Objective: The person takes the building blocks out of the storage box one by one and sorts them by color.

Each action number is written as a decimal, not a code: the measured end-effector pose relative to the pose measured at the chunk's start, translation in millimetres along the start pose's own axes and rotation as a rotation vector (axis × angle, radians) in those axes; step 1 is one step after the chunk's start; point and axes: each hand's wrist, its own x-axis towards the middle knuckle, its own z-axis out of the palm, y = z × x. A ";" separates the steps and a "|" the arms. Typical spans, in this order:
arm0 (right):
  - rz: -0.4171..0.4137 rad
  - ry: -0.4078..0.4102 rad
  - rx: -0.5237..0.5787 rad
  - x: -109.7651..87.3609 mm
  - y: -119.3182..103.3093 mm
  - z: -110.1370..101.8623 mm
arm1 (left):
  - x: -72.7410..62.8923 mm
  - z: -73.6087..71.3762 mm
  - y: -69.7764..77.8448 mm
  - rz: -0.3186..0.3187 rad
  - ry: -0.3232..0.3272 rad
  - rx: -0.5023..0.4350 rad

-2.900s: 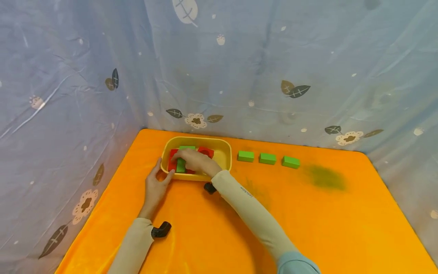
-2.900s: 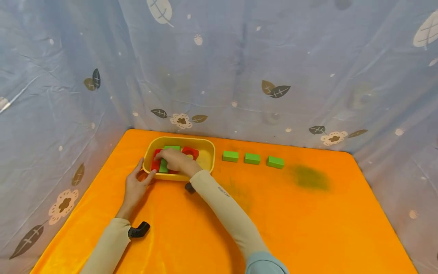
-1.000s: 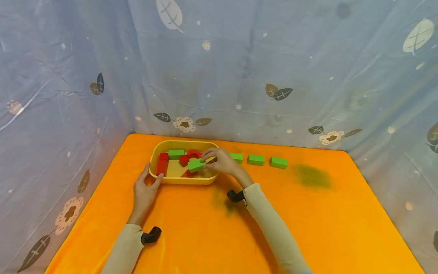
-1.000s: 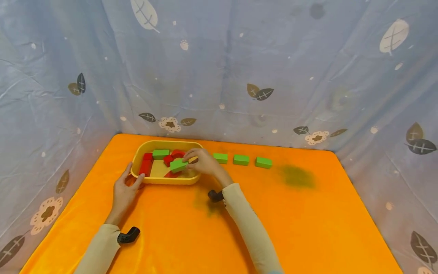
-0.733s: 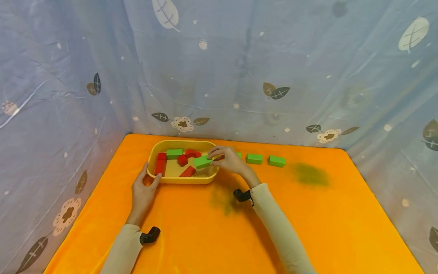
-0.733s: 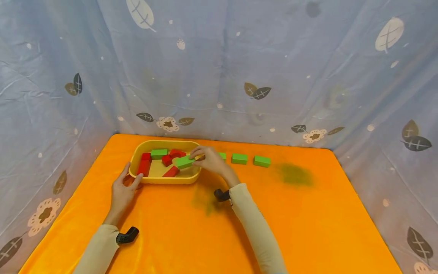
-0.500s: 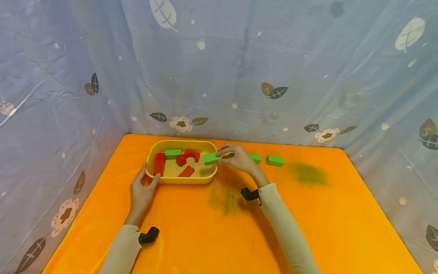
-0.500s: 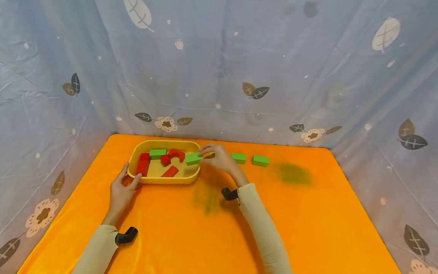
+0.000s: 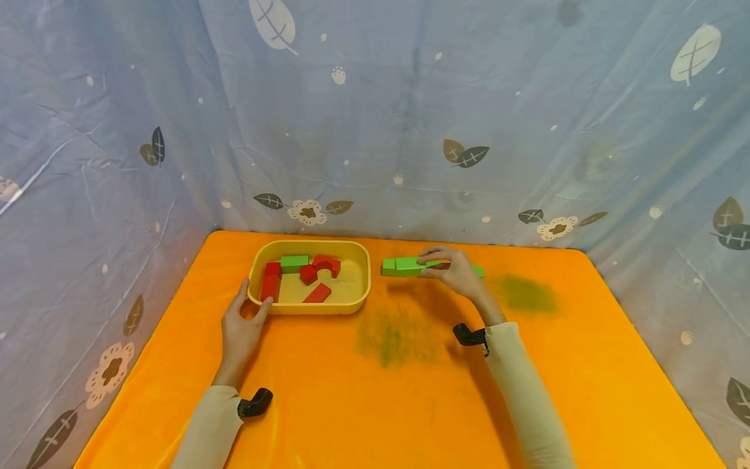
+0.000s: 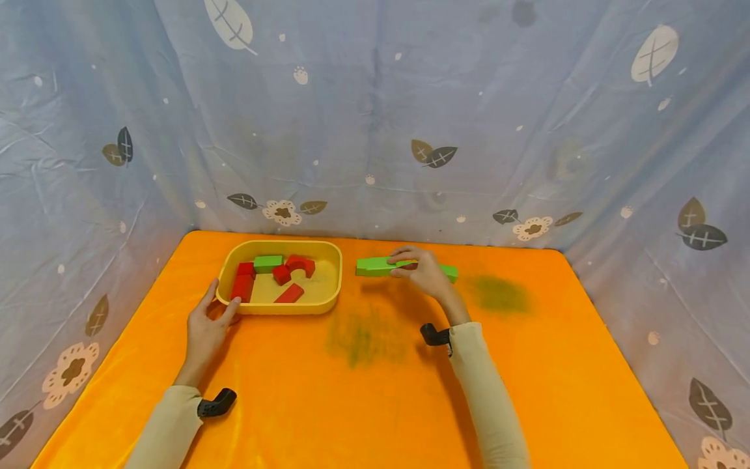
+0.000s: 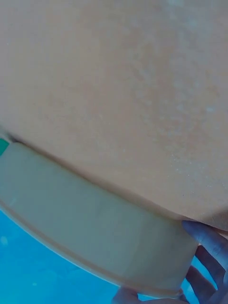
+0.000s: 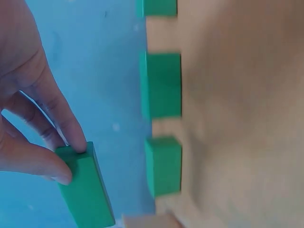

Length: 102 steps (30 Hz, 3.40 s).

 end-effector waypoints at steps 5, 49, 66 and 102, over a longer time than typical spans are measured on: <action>0.028 0.047 -0.028 -15.8 14.9 -26.0 | 0.1 0.2 -0.1 0.015 0.000 0.001; 0.190 0.192 -0.375 -95.0 102.7 -131.6 | -0.6 1.1 3.1 -0.011 -0.008 -0.026; -0.006 0.196 -0.163 -17.2 40.7 -65.2 | 0.1 -2.0 1.4 -0.013 0.004 -0.021; -0.248 -0.224 -0.212 132.0 -87.2 146.6 | 0.8 0.8 -4.8 0.022 0.001 -0.042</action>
